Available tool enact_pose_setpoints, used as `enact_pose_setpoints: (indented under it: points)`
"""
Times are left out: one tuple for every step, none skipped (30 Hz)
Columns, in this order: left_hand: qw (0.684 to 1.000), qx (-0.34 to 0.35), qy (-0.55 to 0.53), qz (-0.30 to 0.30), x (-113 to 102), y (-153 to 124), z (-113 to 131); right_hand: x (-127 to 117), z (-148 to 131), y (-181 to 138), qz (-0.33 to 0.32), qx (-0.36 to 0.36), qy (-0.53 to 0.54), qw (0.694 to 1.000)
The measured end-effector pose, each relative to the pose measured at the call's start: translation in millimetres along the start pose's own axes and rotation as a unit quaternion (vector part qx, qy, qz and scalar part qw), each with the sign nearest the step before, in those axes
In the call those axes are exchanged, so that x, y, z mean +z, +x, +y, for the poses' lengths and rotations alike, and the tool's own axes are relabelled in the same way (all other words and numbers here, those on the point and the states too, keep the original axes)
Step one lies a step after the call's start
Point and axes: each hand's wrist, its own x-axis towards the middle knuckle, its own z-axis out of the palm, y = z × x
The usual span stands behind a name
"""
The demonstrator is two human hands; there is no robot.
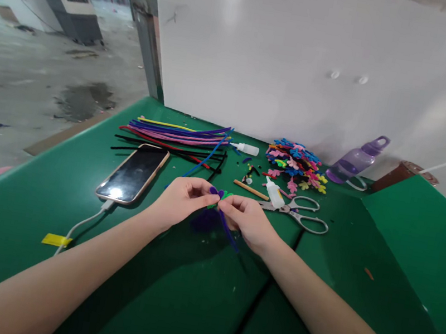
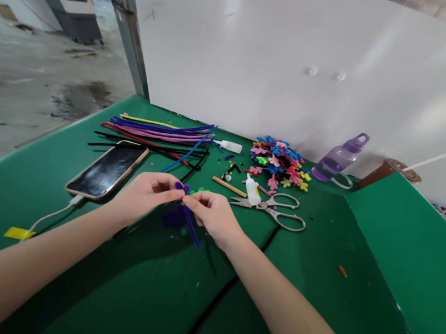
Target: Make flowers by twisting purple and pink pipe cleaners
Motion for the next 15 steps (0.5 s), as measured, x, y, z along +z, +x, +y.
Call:
enact_pose_setpoints:
  points:
    - [1.000, -0.008, -0.004, 0.003, 0.6, 0.0, -0.2, 1.0, -0.8, -0.8, 0.020, -0.022, -0.046, 0.998]
    - [1.000, -0.012, -0.005, 0.006, 1.2, -0.1, -0.4, 2.3, -1.6, -1.9, 0.041, -0.047, -0.097, 0.993]
    - [1.000, -0.013, -0.003, 0.008, 1.8, -0.4, -0.7, 3.7, -2.0, -3.3, 0.062, -0.075, -0.151, 0.984]
    - [1.000, -0.013, 0.001, 0.010, 2.2, -0.7, -1.0, 5.2, -2.2, -4.7, 0.084, -0.108, -0.207, 0.969]
    - [1.000, -0.013, 0.006, 0.010, 2.4, -1.2, -1.4, 6.5, -2.2, -6.0, 0.106, -0.141, -0.260, 0.949]
    - [1.000, -0.014, 0.010, 0.009, 2.5, -1.6, -1.7, 7.7, -2.1, -7.0, 0.123, -0.166, -0.298, 0.932]
    - [1.000, -0.013, 0.014, 0.010, 2.4, -1.9, -1.9, 8.6, -2.0, -7.6, 0.135, -0.178, -0.315, 0.923]
    - [1.000, -0.010, 0.017, 0.011, 2.2, -2.1, -2.2, 9.1, -2.0, -7.6, 0.136, -0.172, -0.307, 0.926]
    - [1.000, -0.007, 0.015, 0.014, 1.8, -2.0, -2.5, 9.3, -2.1, -7.0, 0.127, -0.152, -0.277, 0.940]
    - [1.000, -0.005, 0.004, 0.016, 1.4, -1.7, -2.8, 9.1, -2.2, -6.0, 0.115, -0.124, -0.232, 0.958]
    - [1.000, -0.007, -0.018, 0.016, 1.0, -1.0, -3.3, 8.6, -2.3, -4.6, 0.103, -0.095, -0.183, 0.973]
    - [0.999, -0.013, -0.047, 0.016, 0.6, -0.1, -3.9, 7.8, -2.2, -3.0, 0.096, -0.072, -0.137, 0.983]
    - [0.997, -0.022, -0.077, 0.016, 0.2, 0.8, -4.6, 7.0, -1.9, -1.4, 0.095, -0.057, -0.102, 0.989]
    - [0.994, -0.030, -0.101, 0.016, -0.3, 1.7, -5.4, 6.1, -1.3, 0.0, 0.099, -0.049, -0.075, 0.991]
    - [0.993, -0.035, -0.114, 0.014, -0.7, 2.3, -6.0, 5.4, -0.6, 1.2, 0.105, -0.044, -0.054, 0.992]
